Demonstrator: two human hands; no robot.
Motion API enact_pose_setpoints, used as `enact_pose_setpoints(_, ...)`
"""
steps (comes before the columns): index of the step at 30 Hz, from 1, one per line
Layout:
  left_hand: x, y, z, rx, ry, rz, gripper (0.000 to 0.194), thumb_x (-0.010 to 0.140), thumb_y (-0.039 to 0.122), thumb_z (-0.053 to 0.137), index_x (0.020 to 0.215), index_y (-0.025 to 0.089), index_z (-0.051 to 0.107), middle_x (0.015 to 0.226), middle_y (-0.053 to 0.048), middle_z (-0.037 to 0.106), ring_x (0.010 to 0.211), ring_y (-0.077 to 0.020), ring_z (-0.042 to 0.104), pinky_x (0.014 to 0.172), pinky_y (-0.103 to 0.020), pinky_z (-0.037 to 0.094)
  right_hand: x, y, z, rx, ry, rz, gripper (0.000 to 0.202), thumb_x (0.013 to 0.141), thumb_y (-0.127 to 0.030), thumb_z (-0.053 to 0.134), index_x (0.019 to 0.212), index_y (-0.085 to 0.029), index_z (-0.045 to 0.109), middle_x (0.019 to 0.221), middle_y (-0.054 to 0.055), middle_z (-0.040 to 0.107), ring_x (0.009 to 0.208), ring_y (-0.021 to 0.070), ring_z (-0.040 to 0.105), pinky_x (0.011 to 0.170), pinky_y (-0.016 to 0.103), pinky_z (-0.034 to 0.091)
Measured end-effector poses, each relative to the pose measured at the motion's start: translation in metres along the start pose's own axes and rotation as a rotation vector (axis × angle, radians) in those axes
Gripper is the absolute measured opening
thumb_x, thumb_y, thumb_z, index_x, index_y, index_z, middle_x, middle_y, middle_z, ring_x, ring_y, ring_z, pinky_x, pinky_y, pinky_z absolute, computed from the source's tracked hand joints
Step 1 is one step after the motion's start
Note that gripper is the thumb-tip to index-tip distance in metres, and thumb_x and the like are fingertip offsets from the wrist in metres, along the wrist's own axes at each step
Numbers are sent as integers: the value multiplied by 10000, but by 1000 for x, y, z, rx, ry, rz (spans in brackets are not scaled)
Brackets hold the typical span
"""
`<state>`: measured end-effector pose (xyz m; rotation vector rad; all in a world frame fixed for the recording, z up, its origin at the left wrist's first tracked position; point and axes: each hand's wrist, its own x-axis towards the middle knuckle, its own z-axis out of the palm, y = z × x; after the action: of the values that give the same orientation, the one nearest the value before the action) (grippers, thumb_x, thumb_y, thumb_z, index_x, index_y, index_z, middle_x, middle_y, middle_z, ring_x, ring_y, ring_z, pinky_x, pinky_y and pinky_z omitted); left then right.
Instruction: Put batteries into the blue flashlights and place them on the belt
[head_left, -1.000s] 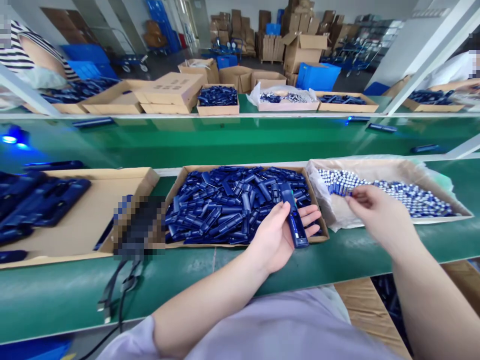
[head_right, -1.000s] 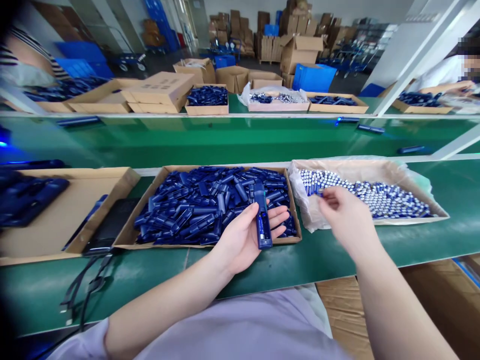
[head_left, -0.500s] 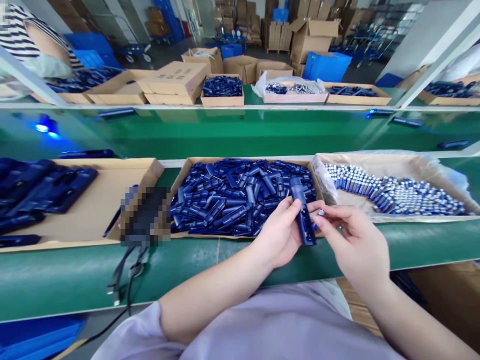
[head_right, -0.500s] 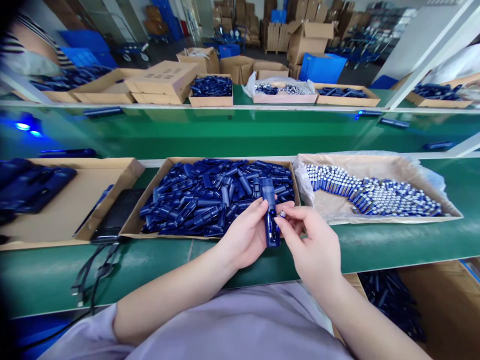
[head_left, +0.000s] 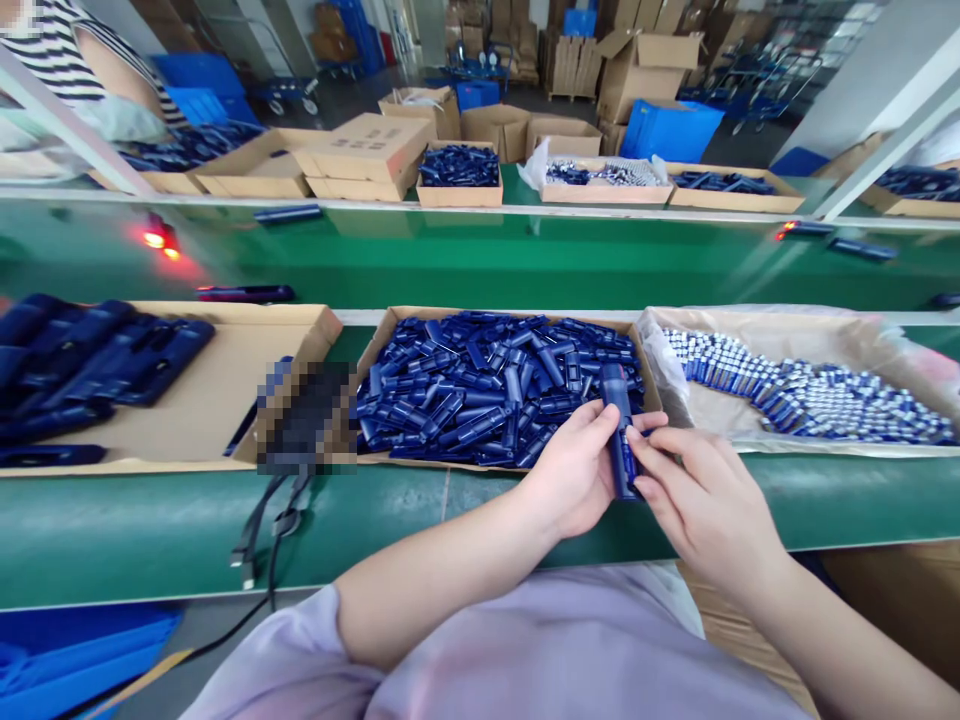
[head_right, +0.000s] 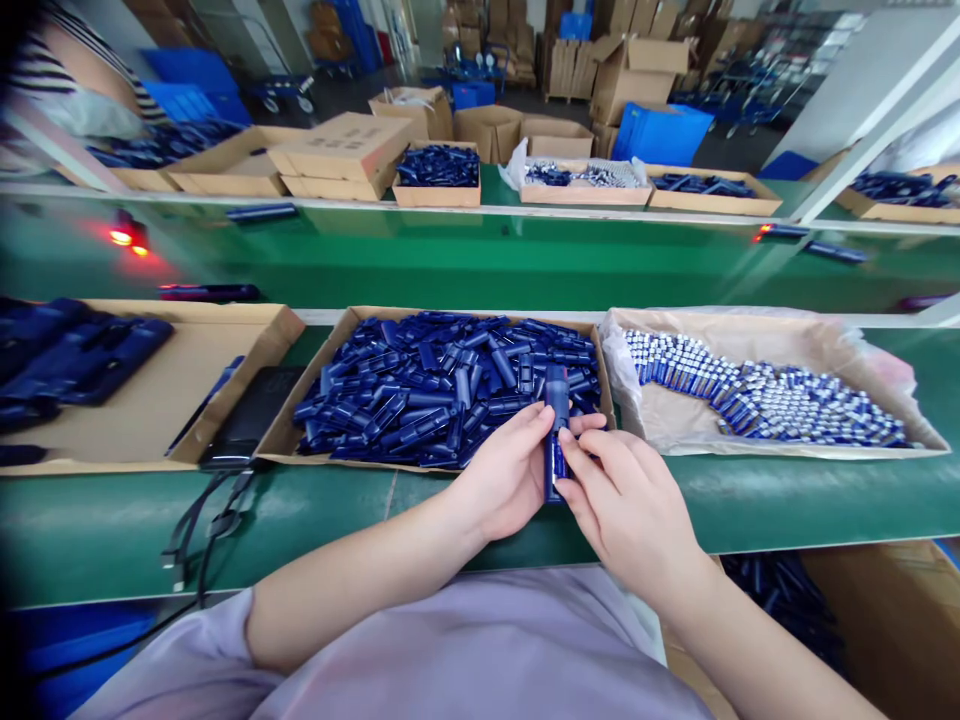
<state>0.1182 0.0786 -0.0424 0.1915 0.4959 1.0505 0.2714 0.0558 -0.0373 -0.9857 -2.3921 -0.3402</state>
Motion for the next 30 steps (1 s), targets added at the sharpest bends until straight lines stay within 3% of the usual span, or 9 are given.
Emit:
enact_pose_setpoints(6,0,-2,1,7,35,11,118,886,212,597,947,161,510,1005,-139,713,839,-212,709,811,-379,558,0,1,-1,-31,-55,-67,354,931,-189,526,1237,-16,572,1089,167,584,1014,269,532,884,426,483)
enact_pose_setpoints(11,-2,5,7,65,76,64,134,866,240,635,923,156,547,766,-25,651,639,-117,638,623,-215,519,9,1,-1,174,-17,142,309,942,-185,515,1218,-84,608,1128,148,568,1087,245,544,922,393,473)
enact_pose_setpoints(17,-2,11,3,410,78,-33,229,893,401,550,941,180,510,609,12,571,432,-134,556,461,-251,483,13,-1,-6,291,35,301,228,946,-165,518,1130,-166,653,1065,91,562,1017,188,565,880,333,482)
enact_pose_setpoints(20,-1,11,0,564,62,-8,279,894,465,527,936,190,499,590,26,551,417,-133,525,415,-234,430,9,-3,-6,277,50,246,257,933,-132,527,1166,-143,635,1061,97,560,1009,193,552,877,341,468)
enact_pose_setpoints(25,2,6,-4,583,164,145,281,838,427,639,905,163,571,756,27,574,620,-61,527,595,-165,445,4,-8,-6,122,12,-11,310,928,-173,539,1219,-75,587,1060,127,588,1002,250,531,865,405,445)
enact_pose_setpoints(27,2,5,-3,547,174,157,278,831,413,654,904,159,569,761,29,575,625,-54,521,598,-157,438,5,-4,-11,91,-21,-73,308,935,-189,529,1220,-89,587,1059,120,610,1005,255,541,861,405,444)
enact_pose_setpoints(30,-3,8,-1,455,39,110,325,875,469,589,981,166,543,630,36,562,492,-66,486,482,-167,397,15,16,-19,134,40,5,270,942,-242,534,1182,-160,626,1083,105,627,987,233,579,842,382,461)
